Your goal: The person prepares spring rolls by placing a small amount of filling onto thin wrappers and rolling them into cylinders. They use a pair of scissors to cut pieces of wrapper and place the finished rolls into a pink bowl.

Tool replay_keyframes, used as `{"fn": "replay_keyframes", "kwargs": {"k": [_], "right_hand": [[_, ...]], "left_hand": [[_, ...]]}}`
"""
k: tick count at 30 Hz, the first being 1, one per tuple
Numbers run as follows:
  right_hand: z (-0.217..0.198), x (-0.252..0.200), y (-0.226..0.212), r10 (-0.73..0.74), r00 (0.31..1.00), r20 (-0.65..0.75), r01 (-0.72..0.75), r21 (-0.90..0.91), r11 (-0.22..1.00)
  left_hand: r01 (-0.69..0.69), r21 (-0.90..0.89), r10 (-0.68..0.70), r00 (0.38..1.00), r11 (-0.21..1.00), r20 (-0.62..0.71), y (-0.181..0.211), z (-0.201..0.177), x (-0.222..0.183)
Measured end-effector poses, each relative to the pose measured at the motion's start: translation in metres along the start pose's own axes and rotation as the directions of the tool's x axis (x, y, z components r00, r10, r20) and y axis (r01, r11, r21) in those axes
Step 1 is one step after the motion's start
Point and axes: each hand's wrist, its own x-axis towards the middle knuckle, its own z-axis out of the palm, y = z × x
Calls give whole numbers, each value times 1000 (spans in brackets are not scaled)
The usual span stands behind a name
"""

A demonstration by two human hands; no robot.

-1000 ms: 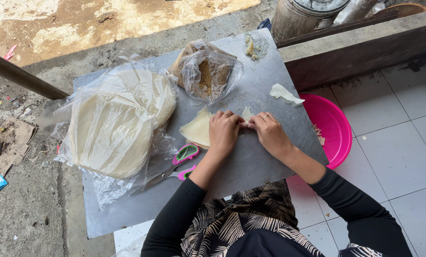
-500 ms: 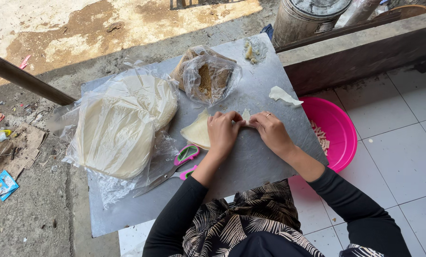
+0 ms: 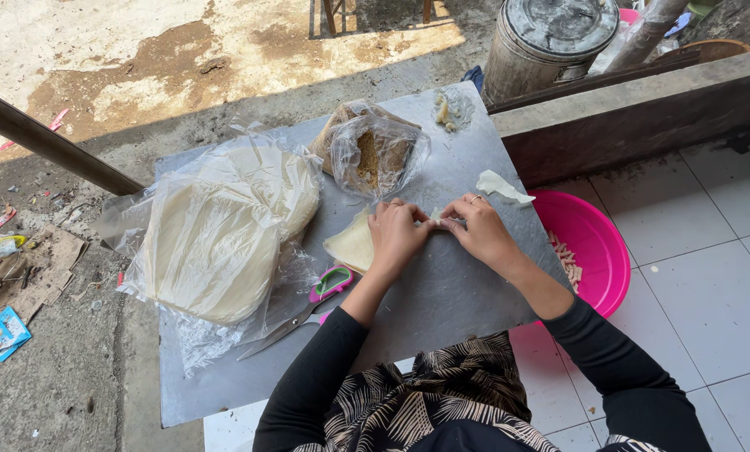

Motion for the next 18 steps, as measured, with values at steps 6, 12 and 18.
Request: {"fn": "replay_keyframes", "kwargs": {"k": [6,12,18], "right_hand": [[3,-15,-14,-282,958,-50,233,-436,869],[10,0,-15,-295,953,70,244,-756,608],[-2,29,-3,-338,941,-20,231,-693,683]], "left_hand": [[-30,-37,27,997,999,-68,9,-4,11],[-185,-117,157,963,976,-218,15,-39,1],[-192,-132,159,961,973,-224,10,-68,-15]]}}
